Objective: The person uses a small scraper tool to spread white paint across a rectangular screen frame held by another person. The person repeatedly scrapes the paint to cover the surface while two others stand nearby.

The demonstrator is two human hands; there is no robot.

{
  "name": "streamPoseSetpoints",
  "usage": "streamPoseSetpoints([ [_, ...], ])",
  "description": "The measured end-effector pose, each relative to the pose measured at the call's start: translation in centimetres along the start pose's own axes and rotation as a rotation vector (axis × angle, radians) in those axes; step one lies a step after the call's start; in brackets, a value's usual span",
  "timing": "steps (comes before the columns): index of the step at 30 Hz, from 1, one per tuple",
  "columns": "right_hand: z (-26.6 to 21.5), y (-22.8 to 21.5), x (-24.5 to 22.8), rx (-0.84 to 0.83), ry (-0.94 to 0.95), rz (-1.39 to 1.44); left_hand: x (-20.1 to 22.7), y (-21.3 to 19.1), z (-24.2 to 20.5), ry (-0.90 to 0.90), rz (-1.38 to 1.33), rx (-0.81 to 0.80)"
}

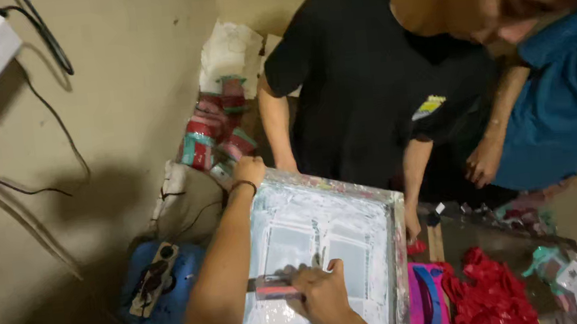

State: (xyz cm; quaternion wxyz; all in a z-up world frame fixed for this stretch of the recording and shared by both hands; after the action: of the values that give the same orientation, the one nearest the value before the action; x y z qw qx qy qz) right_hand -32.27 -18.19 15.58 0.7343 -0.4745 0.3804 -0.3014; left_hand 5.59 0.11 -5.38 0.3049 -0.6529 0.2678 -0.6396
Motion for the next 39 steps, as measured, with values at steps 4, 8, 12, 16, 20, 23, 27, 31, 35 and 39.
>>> streamPoseSetpoints([
  [4,-0.8,-2.9,-2.0,0.06,0.056,-0.024,3.7,-5.0,-2.2,0.317,0.324,0.067],
  [8,-3.4,-6.1,-2.9,0.351,0.171,0.109,10.9,-15.4,-7.2,-0.031,-0.284,0.065],
  [12,-8.6,-7.8,-0.5,0.343,0.477,0.181,9.8,-13.7,-4.6,0.54,0.431,0.225],
  [16,-11.9,-8.1,-3.4,0.353,0.677,0.177,17.1,-23.8,-12.4,0.165,-0.33,0.193],
  [20,-13.7,-7.4,-10.6,0.216,0.361,0.144,18.0,-25.5,-13.3,0.164,-0.323,0.229],
  [23,-14.7,-4.3,-13.3,0.137,0.247,0.08,18.2,-26.4,-12.9,0.252,-0.322,0.266],
  [27,-14.6,-2.5,-12.3,0.067,0.394,0.048,19.3,-28.1,-14.8,0.282,-0.301,0.306],
  [31,-10.3,-7.3,-9.3,0.199,0.511,-0.02,18.9,-27.9,-14.0,0.309,-0.302,0.335],
  [35,-11.0,-8.7,-7.1,0.242,0.485,-0.015,18.2,-27.7,-14.8,0.176,-0.296,0.243],
  [39,-12.6,-9.6,-7.7,0.301,0.408,0.04,20.4,-29.9,-16.5,0.204,-0.281,0.213],
])
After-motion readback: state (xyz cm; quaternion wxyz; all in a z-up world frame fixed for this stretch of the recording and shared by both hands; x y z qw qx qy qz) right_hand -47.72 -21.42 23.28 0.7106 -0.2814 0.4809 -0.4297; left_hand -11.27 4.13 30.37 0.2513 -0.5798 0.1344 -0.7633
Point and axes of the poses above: each hand's wrist, its own z-axis towards the middle knuckle, its own y-axis out of the palm, x = y × z, the point moved 3 cm from there along z, towards the middle knuckle, and after that the axes turned 8 degrees about y, right-handed, at the moved point
